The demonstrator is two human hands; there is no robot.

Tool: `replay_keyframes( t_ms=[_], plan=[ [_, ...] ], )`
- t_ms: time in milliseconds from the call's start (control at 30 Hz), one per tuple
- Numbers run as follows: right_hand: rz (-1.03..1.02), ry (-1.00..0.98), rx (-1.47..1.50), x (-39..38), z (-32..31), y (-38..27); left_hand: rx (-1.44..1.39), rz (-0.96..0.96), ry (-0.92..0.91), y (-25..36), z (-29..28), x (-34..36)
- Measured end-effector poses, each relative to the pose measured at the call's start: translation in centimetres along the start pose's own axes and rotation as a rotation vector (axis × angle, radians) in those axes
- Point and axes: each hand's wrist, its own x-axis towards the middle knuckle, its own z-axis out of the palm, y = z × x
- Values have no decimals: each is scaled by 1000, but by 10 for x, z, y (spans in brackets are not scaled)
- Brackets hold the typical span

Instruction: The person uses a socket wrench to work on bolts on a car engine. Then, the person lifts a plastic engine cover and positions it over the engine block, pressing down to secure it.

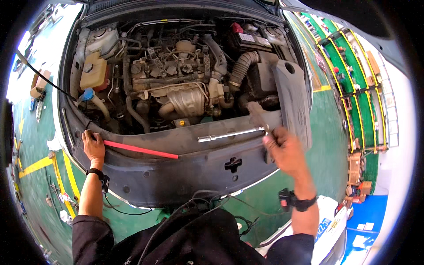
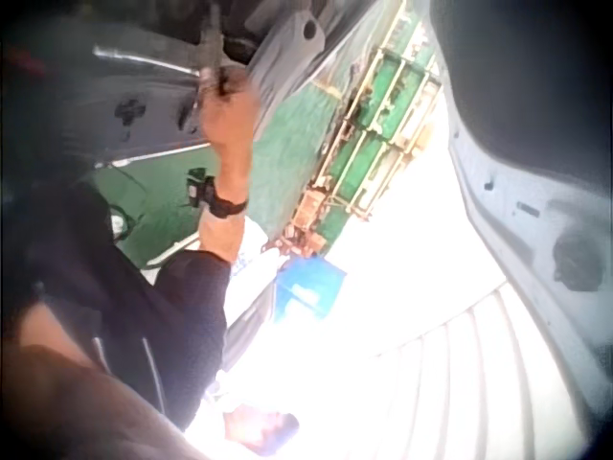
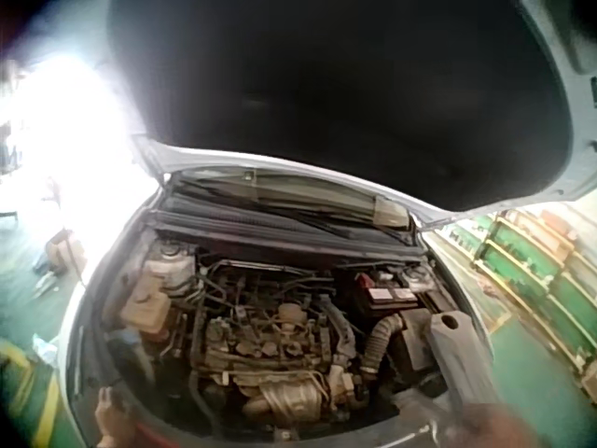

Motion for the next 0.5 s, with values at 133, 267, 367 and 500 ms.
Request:
replay_keyframes(
  t_ms=[133, 267, 367, 500],
  plan=[
    [-60, -16, -185, 81, -37, -118, 41, -32, 37, -16, -12, -5],
    [-419, 97, -263, 168, -35, -155, 26, -16, 25, -5, -4, -1],
    [-532, 176, -420, 246, 17, -139, 14, -37, 31, 1, -5, 1],
    [-593, 197, -443, 306, 78, -105, -10, -25, 52, 4, -4, 1]
  ],
)
